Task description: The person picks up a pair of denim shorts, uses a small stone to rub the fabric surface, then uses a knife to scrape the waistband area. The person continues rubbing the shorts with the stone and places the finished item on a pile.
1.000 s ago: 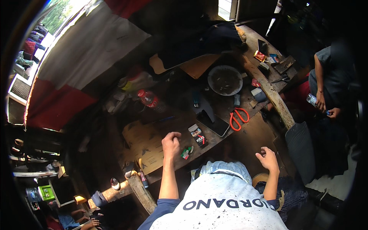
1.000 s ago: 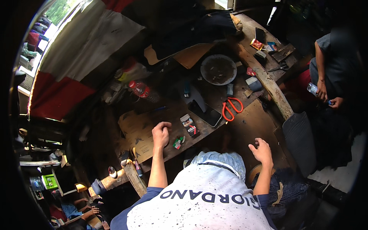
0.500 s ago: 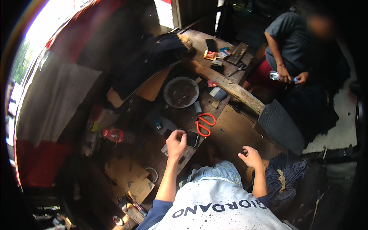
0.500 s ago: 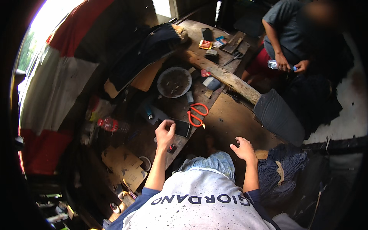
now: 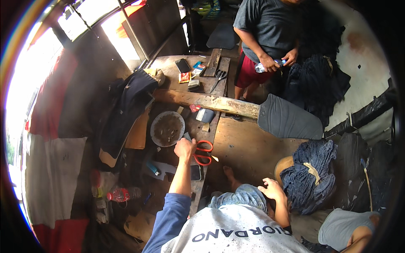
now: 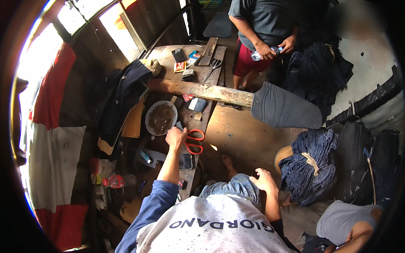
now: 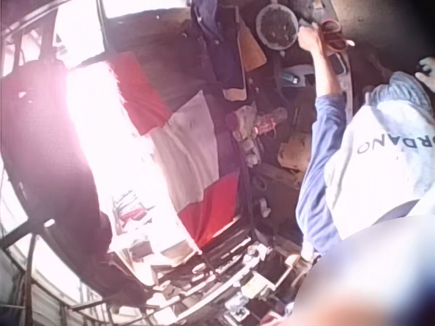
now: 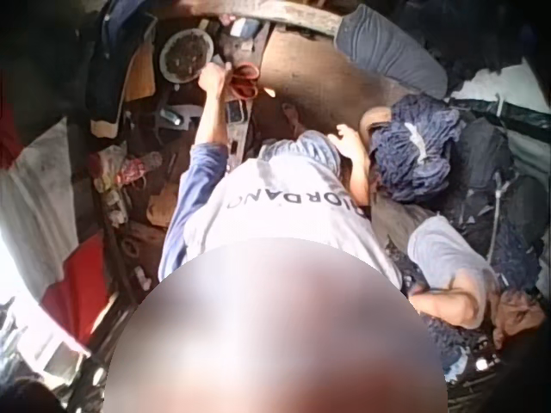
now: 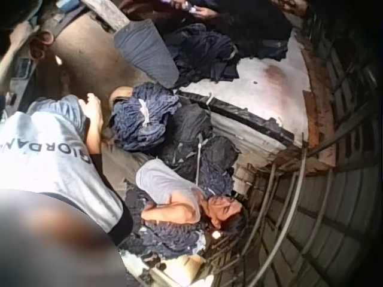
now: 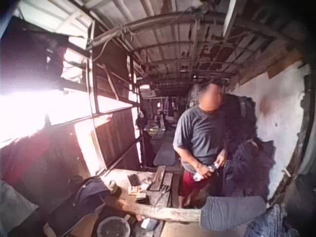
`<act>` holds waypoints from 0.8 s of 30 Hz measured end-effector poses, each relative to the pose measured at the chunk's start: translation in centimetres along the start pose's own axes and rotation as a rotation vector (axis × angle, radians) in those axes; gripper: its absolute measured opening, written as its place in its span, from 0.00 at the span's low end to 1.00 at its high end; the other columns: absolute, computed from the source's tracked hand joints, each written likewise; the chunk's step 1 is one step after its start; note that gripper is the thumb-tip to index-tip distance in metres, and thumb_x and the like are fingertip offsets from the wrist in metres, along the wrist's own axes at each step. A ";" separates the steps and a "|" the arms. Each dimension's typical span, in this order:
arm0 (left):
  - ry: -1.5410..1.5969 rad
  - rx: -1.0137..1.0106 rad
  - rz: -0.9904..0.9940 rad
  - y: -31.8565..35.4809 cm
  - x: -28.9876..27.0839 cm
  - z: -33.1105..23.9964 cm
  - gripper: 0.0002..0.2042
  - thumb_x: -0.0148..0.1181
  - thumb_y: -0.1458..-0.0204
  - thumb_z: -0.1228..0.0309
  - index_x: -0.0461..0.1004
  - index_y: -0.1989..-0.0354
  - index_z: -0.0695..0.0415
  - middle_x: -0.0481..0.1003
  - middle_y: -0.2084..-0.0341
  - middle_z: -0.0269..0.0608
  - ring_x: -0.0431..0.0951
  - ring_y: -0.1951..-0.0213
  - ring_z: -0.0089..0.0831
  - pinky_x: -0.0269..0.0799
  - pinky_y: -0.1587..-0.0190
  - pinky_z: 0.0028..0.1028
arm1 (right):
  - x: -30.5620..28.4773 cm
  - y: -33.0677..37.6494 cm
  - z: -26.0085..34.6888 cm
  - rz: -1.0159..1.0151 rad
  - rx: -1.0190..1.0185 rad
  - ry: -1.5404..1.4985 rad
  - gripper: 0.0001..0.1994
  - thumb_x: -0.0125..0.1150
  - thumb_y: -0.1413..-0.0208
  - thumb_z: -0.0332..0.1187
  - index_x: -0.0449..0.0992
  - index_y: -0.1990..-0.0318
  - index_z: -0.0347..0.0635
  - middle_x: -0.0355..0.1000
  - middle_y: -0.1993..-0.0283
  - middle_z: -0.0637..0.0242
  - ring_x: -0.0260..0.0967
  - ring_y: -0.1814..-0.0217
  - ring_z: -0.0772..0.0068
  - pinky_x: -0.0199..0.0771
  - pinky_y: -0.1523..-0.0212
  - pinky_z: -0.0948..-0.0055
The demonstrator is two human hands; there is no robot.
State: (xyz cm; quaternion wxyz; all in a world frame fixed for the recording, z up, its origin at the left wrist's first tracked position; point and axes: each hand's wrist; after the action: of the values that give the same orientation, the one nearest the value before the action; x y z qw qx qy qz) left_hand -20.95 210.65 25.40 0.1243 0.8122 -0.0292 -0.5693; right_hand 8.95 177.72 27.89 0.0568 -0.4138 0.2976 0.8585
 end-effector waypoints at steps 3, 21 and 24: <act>0.349 0.064 -0.017 1.5 -0.8 -0.7 0.27 0.63 0.49 0.46 0.81 0.66 0.65 0.82 0.66 0.56 0.84 0.63 0.47 0.77 0.58 0.39 | -0.3 -0.5 1.4 -0.039 -0.052 -0.105 0.25 0.71 0.48 0.42 0.75 0.48 0.33 0.77 0.51 0.47 0.76 0.49 0.51 0.76 0.47 0.60; 1.997 0.332 1.172 16.6 -7.3 -5.8 0.26 0.43 0.39 0.49 0.72 0.62 0.66 0.59 0.84 0.31 0.60 0.79 0.26 0.59 0.74 0.28 | -6.3 -3.4 21.4 0.352 -0.556 -1.165 0.20 0.49 0.29 0.47 0.73 0.47 0.38 0.75 0.60 0.71 0.69 0.60 0.84 0.72 0.54 0.75; 1.865 0.366 1.123 16.9 -7.5 -5.8 0.27 0.40 0.36 0.48 0.72 0.57 0.65 0.65 0.82 0.34 0.64 0.78 0.27 0.63 0.72 0.28 | -6.4 -3.2 21.3 0.221 -0.588 -1.139 0.18 0.51 0.30 0.45 0.73 0.50 0.37 0.74 0.65 0.70 0.70 0.68 0.82 0.74 0.63 0.76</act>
State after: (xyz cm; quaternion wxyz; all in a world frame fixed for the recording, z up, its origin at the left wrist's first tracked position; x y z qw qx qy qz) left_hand -16.58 196.71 38.11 0.2163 0.8002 -0.3724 0.4174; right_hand -0.25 193.21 41.37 0.0013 0.1408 0.0145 0.9899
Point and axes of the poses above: each hand's wrist, its own y-axis away from the middle knuckle, its own x-axis out of the palm, z = x × y
